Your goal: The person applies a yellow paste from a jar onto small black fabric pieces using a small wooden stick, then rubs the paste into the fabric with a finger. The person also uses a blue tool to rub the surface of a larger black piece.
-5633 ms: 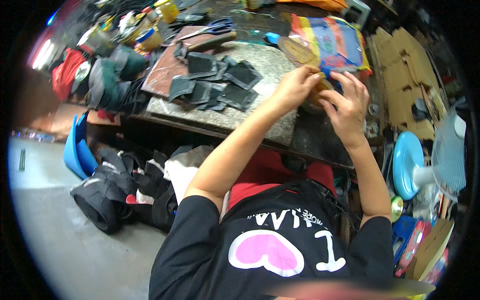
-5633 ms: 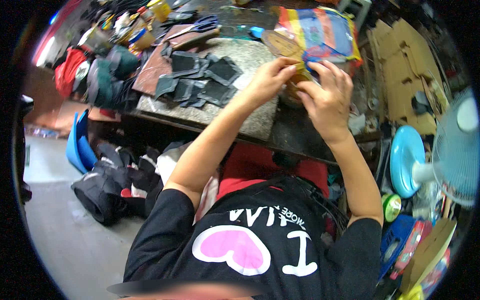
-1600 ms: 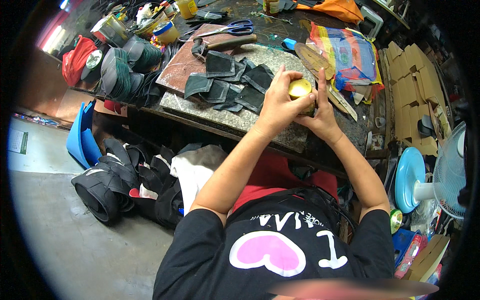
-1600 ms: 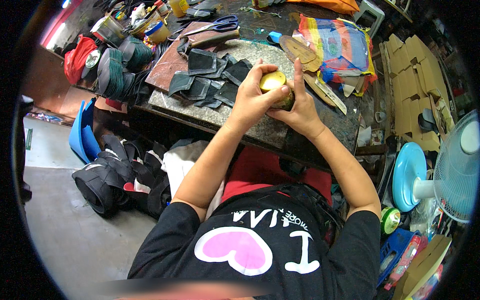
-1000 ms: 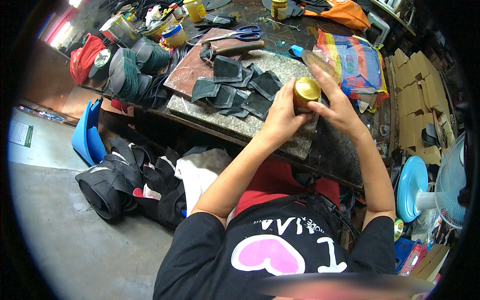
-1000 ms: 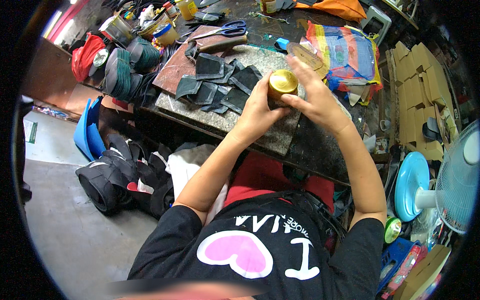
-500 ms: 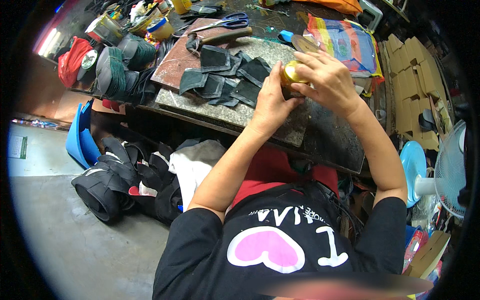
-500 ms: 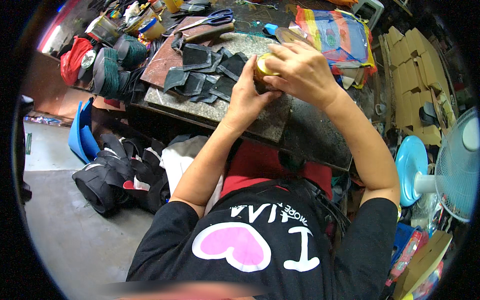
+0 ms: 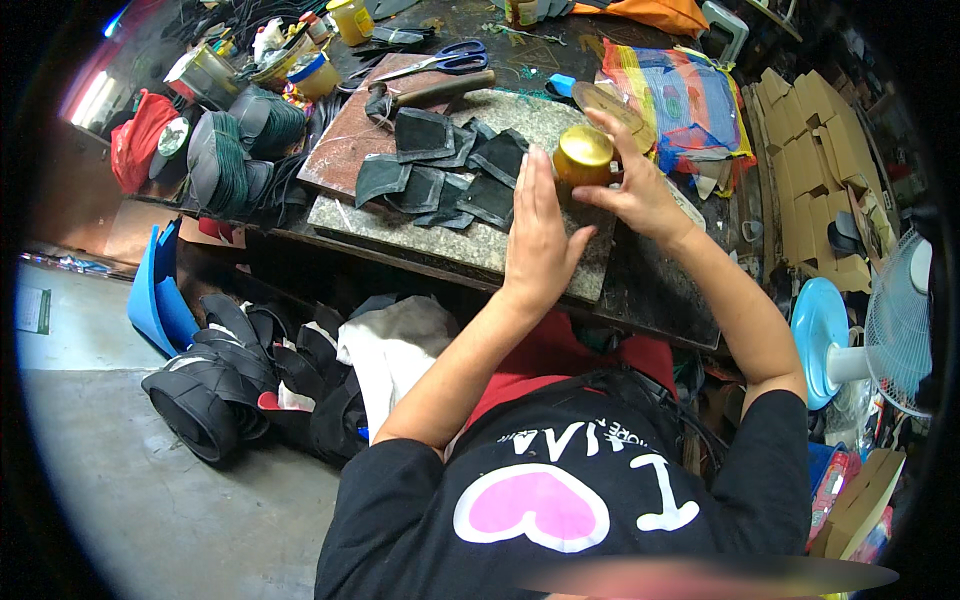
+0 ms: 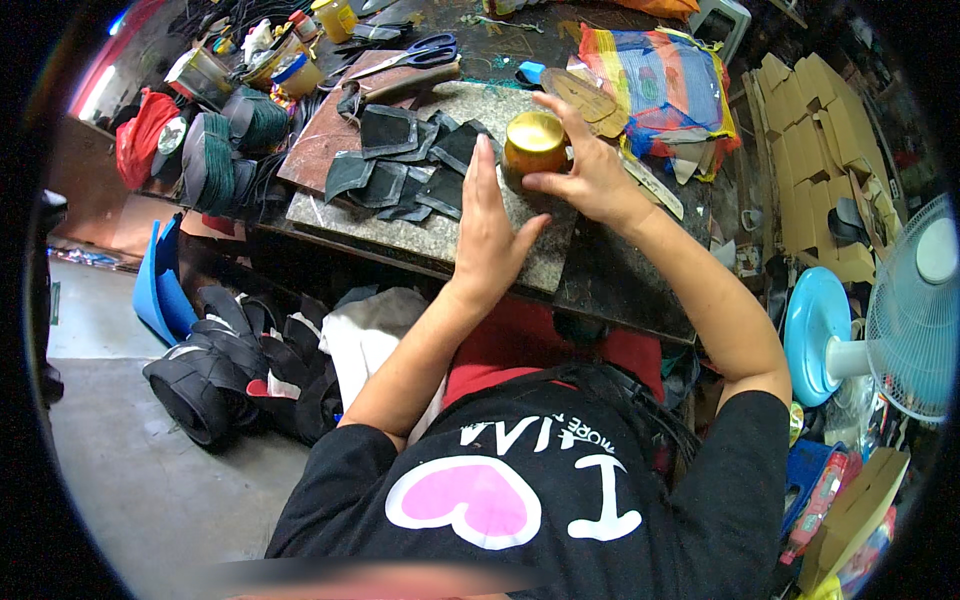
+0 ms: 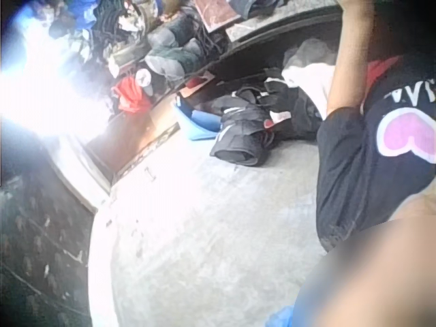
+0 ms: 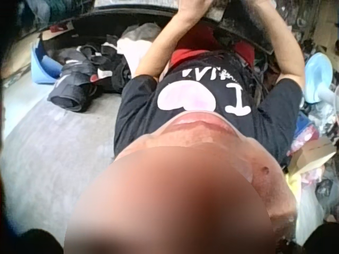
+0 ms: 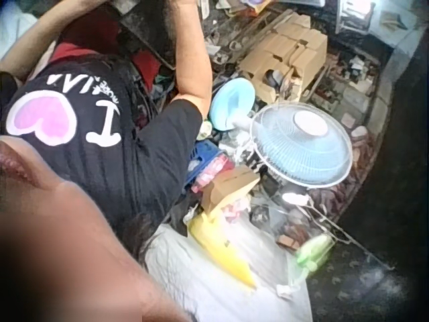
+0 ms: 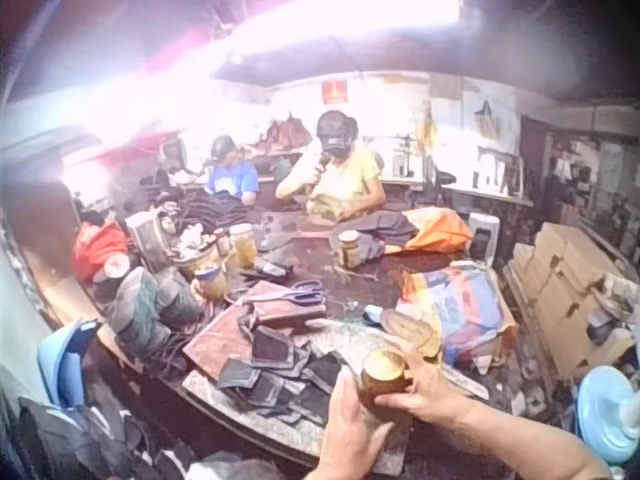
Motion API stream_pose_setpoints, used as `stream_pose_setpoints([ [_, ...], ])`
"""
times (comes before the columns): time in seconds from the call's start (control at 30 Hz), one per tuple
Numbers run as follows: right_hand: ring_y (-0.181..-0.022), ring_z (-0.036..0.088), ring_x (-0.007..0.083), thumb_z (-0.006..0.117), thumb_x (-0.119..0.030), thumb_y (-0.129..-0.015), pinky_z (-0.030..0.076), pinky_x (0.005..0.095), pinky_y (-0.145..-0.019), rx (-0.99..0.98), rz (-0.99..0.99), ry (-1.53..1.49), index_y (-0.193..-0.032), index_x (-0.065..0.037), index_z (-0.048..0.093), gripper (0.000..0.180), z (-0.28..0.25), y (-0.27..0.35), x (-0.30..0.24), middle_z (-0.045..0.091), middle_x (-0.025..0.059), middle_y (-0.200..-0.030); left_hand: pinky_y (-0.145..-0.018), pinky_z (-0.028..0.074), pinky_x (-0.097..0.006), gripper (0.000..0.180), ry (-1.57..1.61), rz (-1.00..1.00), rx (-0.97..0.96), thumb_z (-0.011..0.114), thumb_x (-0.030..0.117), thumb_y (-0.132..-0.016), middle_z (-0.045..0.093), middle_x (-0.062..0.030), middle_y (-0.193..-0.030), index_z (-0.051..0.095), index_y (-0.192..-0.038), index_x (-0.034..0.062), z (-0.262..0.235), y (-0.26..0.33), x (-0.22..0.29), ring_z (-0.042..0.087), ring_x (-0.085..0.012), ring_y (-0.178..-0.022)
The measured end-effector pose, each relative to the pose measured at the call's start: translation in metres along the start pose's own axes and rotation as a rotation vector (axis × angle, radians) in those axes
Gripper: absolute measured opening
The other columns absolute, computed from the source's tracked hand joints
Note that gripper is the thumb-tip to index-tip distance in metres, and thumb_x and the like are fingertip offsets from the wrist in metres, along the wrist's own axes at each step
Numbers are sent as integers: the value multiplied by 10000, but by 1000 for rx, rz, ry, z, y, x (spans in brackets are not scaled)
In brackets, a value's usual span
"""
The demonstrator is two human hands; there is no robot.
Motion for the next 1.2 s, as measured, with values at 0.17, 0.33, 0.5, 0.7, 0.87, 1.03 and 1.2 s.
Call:
stream_pose_setpoints([
  [0.17,-1260,573,258,882,-157,-757,441,399,-1087,171,-92,-82,-1547,-110,317,972,0,-81,30,565,161,-1382,-1078,410,-490,707,-117,173,6,749,38,-783,516,-203,-1355,438,-1418,16,-3,26,19,500,-406,-1245],
  [0.33,-1171,640,417,890,-374,-699,504,451,-1005,348,-1,206,-1518,-156,309,1027,5,-163,73,658,240,-1245,-1002,464,-469,527,-155,229,47,699,2,-778,581,-155,-1235,526,-1274,53,-1,33,16,557,-370,-1153],
  [0.5,-1244,600,403,905,-359,-689,477,443,-1049,299,17,284,-1526,-123,288,1066,26,-200,111,604,243,-1346,-965,477,-461,456,-152,215,46,703,2,-759,615,-138,-1167,577,-1194,55,-3,32,17,582,-361,-1105],
  [0.7,-1383,490,316,873,-277,-776,385,361,-1136,54,124,147,-1625,-67,44,1206,36,-223,137,432,286,-1520,-930,496,-450,360,-152,201,37,703,16,-751,630,-134,-1139,627,-1100,55,-6,31,18,593,-356,-1080],
  [0.87,-1227,627,301,712,-279,-894,485,382,-1047,46,87,556,-1332,-66,628,495,-18,-216,117,635,159,-1366,-937,494,-452,325,-148,194,6,701,19,-746,638,-128,-1132,642,-1064,54,-3,31,19,597,-350,-1079],
  [1.03,-1181,646,329,681,-414,-918,511,482,-1008,-136,370,773,-1188,-141,735,388,-15,-181,123,691,164,-1240,-944,490,-453,318,-144,206,-1,702,30,-738,643,-124,-1120,644,-1050,51,-2,30,20,599,-347,-1075],
  [1.2,-1162,657,320,730,-405,-875,534,466,-959,-122,428,856,-1132,-169,748,350,-8,-165,119,724,124,-1169,-936,482,-444,287,-150,217,-14,687,77,-747,632,-116,-1087,640,-1029,55,-2,30,19,585,-321,-1088],
])
Point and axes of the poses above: each hand's wrist, its own y-axis away from the middle knuckle, its own z-axis out of the palm, x = y × z, the point moved 7 cm from there along -y, towards the middle knuckle
